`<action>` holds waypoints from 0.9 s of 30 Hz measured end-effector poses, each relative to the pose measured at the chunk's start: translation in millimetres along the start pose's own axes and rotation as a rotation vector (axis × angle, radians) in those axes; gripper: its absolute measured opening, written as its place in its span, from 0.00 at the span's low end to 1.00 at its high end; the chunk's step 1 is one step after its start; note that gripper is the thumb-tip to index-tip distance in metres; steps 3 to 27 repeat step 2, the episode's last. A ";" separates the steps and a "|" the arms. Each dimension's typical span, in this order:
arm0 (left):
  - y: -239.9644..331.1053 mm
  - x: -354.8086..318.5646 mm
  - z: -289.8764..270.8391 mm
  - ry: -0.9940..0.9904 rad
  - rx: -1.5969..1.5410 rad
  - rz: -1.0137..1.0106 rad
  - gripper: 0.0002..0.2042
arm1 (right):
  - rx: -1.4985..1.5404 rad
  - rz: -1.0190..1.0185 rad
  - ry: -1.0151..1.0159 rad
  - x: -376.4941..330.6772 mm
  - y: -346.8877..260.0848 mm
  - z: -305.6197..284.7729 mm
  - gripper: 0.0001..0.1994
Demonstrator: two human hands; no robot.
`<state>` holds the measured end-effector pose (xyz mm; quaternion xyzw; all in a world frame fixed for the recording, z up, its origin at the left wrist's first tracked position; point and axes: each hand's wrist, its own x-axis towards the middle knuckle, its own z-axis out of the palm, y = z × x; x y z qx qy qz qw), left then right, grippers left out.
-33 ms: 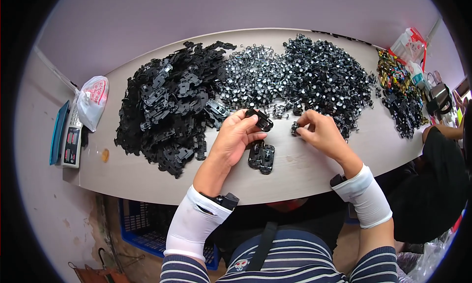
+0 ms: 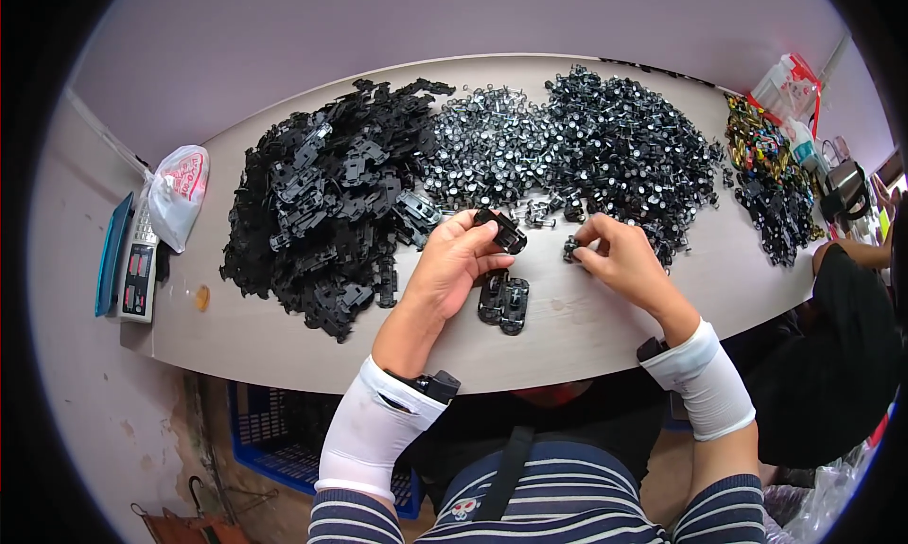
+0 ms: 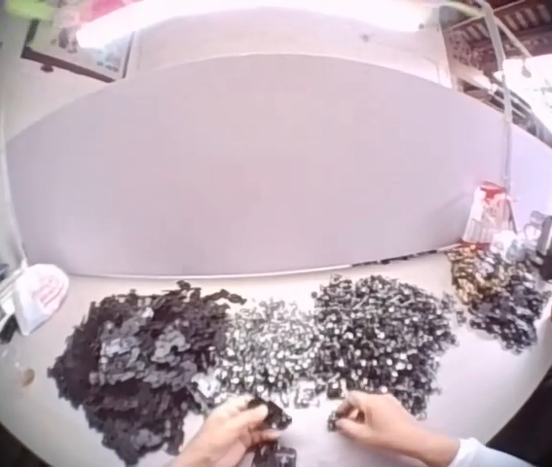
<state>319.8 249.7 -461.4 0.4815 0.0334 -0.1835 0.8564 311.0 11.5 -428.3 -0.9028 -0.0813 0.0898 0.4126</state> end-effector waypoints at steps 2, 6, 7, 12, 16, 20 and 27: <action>0.2 -0.7 -0.3 -0.004 0.017 -0.006 0.07 | -0.236 -0.238 0.106 -1.8 18.9 3.1 0.05; 0.2 -0.7 -0.3 -0.004 0.017 -0.006 0.07 | -0.236 -0.238 0.106 -1.8 18.9 3.1 0.05; 0.2 -0.7 -0.3 -0.004 0.017 -0.006 0.07 | -0.236 -0.238 0.106 -1.8 18.9 3.1 0.05; 0.2 -0.7 -0.3 -0.004 0.017 -0.006 0.07 | -0.236 -0.238 0.106 -1.8 18.9 3.1 0.05; 0.2 -0.7 -0.3 -0.004 0.017 -0.006 0.07 | -0.236 -0.238 0.106 -1.8 18.9 3.1 0.05; 0.2 -0.7 -0.3 -0.004 0.017 -0.006 0.07 | -0.236 -0.238 0.106 -1.8 18.9 3.1 0.05; 0.2 -0.7 -0.3 -0.004 0.017 -0.006 0.07 | -0.236 -0.238 0.106 -1.8 18.9 3.1 0.05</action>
